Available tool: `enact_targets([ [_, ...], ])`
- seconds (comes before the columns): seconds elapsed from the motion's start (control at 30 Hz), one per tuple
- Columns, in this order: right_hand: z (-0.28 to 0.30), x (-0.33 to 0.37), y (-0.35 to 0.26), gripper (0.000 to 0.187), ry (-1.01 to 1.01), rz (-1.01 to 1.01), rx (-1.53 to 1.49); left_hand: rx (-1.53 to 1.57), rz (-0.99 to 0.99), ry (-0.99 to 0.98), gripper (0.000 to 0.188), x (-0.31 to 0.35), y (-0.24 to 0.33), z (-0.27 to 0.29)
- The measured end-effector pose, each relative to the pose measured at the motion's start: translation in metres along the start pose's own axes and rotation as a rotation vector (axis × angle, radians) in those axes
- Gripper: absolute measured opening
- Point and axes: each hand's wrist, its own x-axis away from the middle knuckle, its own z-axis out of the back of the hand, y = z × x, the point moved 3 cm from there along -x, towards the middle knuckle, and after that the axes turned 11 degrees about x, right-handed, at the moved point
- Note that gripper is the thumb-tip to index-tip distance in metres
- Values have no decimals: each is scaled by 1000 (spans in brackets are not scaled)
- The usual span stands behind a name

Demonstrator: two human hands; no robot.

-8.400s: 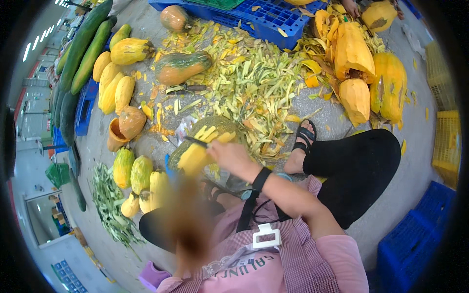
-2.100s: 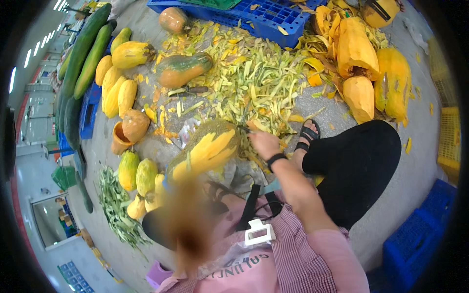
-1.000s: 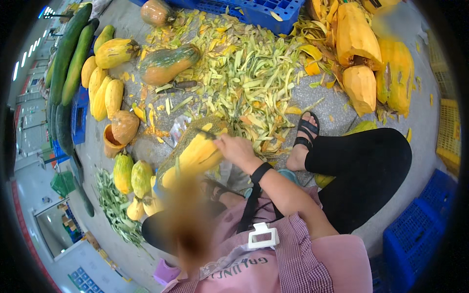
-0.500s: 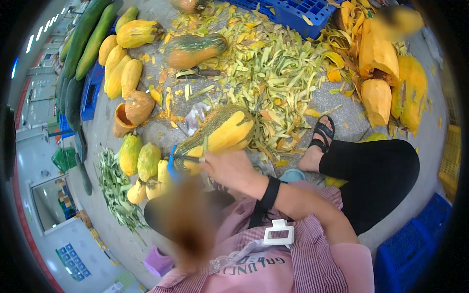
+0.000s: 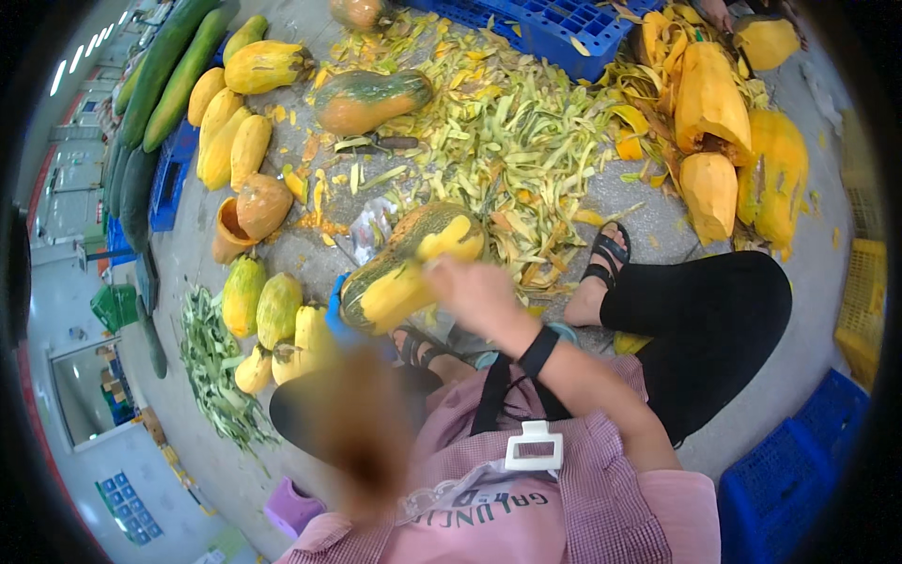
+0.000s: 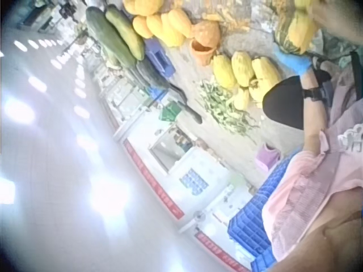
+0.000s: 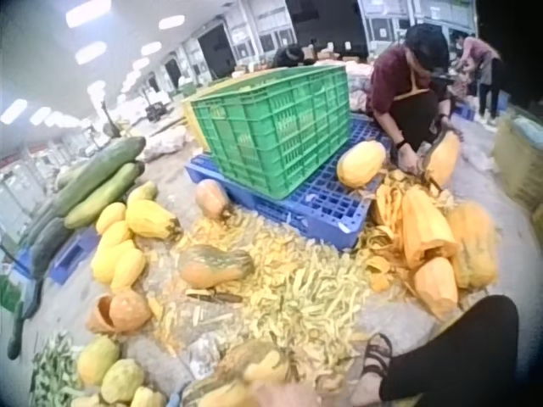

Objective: Peeling large yellow produce, likely papayas or squash, using a hand peeler while sitting on the floor.

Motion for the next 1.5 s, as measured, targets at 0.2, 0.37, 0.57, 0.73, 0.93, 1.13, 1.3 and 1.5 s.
enact_targets([
  [0.2, -39, 3, 31, 19, -173, 15, 282, -95, -73, -59, 35, 16, 0, -18],
  [0.37, -12, -2, 85, 19, -117, -261, 171, -145, -141, -160, 38, 13, -5, -25],
  [0.57, 12, 8, -25, 25, -144, 7, -92, -210, -155, -149, 38, 15, -3, -16],
  [0.73, -15, 5, 10, 27, -119, -79, 60, -123, -82, -97, 38, 21, -4, -22],
  [0.93, -8, 10, 63, 26, -141, -284, 40, -43, -26, -96, 37, 22, -12, -23],
  [1.13, -1, 12, -12, 25, -225, -114, -155, -69, -108, -98, 36, 24, -7, -21],
  [1.3, -17, 2, 71, 28, -184, -277, 33, -41, -17, -116, 36, 24, -11, -31],
  [1.5, 4, 9, 3, 28, -277, -185, -141, -34, -2, -90, 38, 19, -7, -19],
])
